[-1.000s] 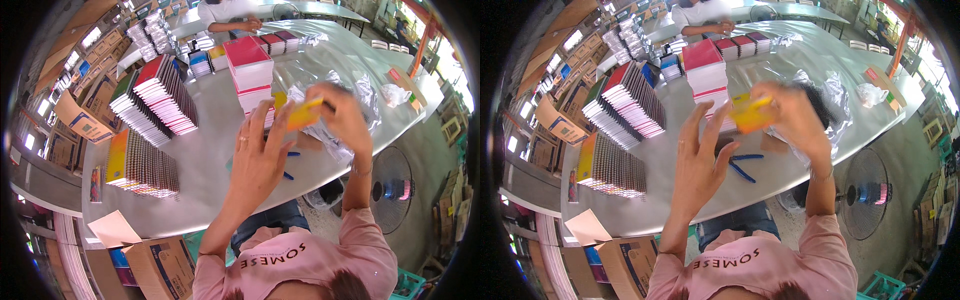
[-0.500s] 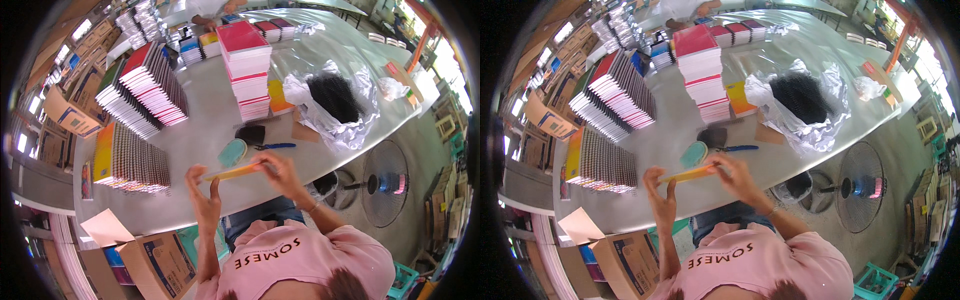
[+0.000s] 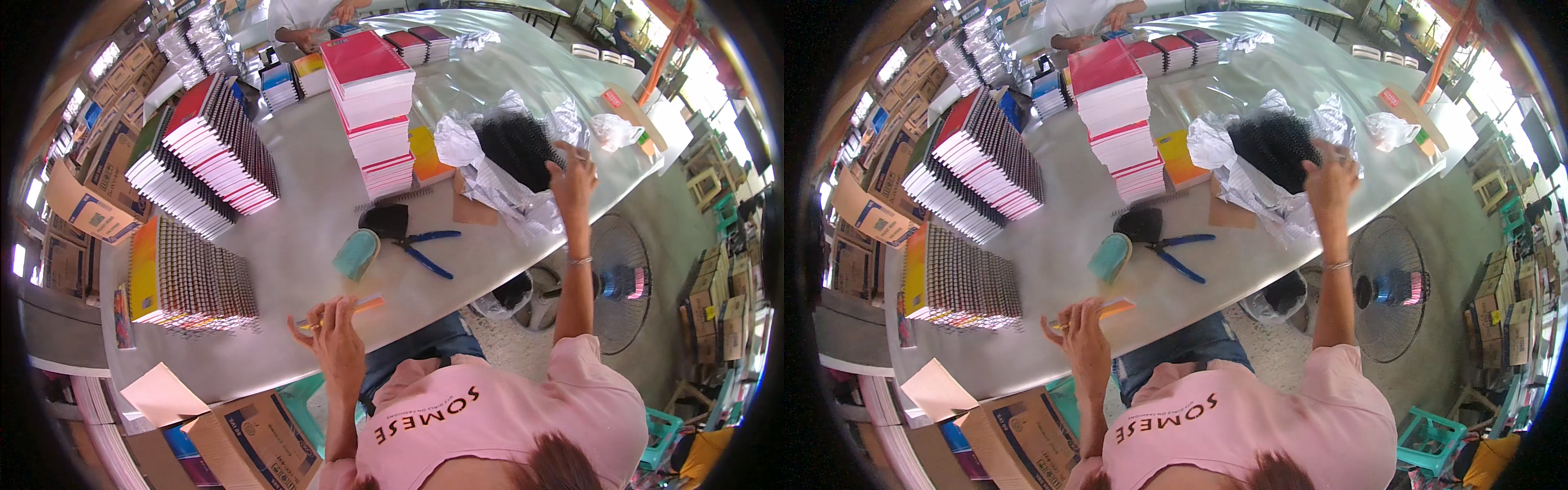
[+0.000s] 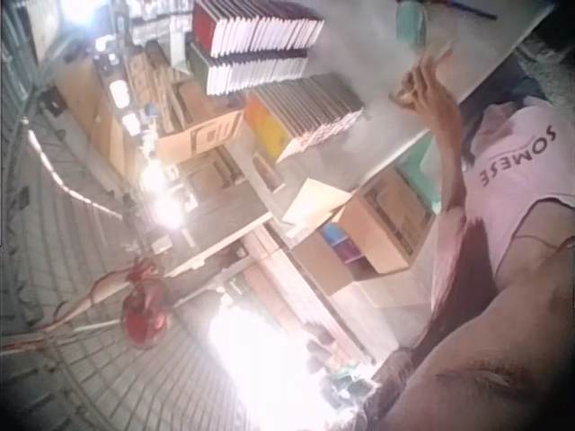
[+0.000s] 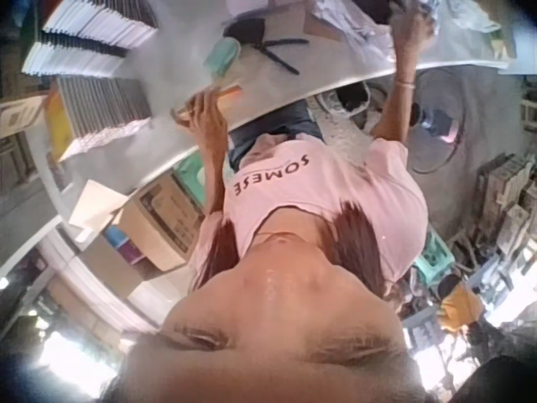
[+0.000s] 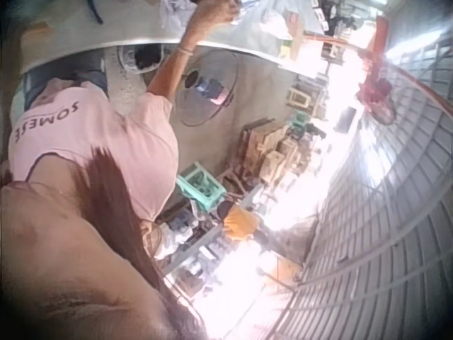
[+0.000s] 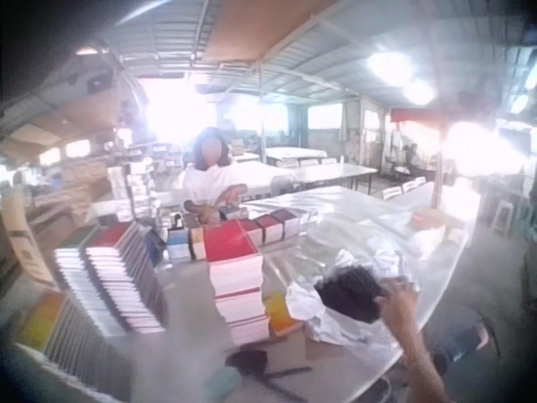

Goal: The person threads a plastic spiral coil through the punched holes of a notebook cover and pages by hand, then uses a blue tool to cut and crimp the ends of the coil.

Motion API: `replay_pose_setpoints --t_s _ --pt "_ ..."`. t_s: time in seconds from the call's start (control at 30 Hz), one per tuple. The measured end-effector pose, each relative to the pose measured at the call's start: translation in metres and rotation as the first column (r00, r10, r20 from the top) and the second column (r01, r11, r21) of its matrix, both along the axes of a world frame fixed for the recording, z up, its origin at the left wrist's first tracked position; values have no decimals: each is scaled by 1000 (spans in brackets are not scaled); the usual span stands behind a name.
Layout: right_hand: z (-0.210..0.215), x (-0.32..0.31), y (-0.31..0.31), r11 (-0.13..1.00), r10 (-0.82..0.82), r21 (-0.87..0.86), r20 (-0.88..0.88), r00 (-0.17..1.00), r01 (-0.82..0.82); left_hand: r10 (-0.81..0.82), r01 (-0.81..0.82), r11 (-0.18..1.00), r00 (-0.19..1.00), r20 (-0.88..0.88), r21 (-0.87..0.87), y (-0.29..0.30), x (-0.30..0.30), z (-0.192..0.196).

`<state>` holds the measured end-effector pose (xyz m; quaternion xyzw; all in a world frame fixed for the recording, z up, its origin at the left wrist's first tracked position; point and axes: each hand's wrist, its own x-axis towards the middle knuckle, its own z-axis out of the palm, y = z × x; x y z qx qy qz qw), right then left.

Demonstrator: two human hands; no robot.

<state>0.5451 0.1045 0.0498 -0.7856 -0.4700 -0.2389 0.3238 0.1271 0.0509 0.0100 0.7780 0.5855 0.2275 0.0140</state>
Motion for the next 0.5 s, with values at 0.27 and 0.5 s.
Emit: replay_pose_setpoints --t_s 0.27,0.5 --pt "-17 50 -18 942 -225 -248 34 974 226 60 -60 998 998 -16 11 -1 -2 -12" --pt "-3 26 -21 783 593 559 -541 596 -272 153 -158 987 977 148 27 -1 9 -19"
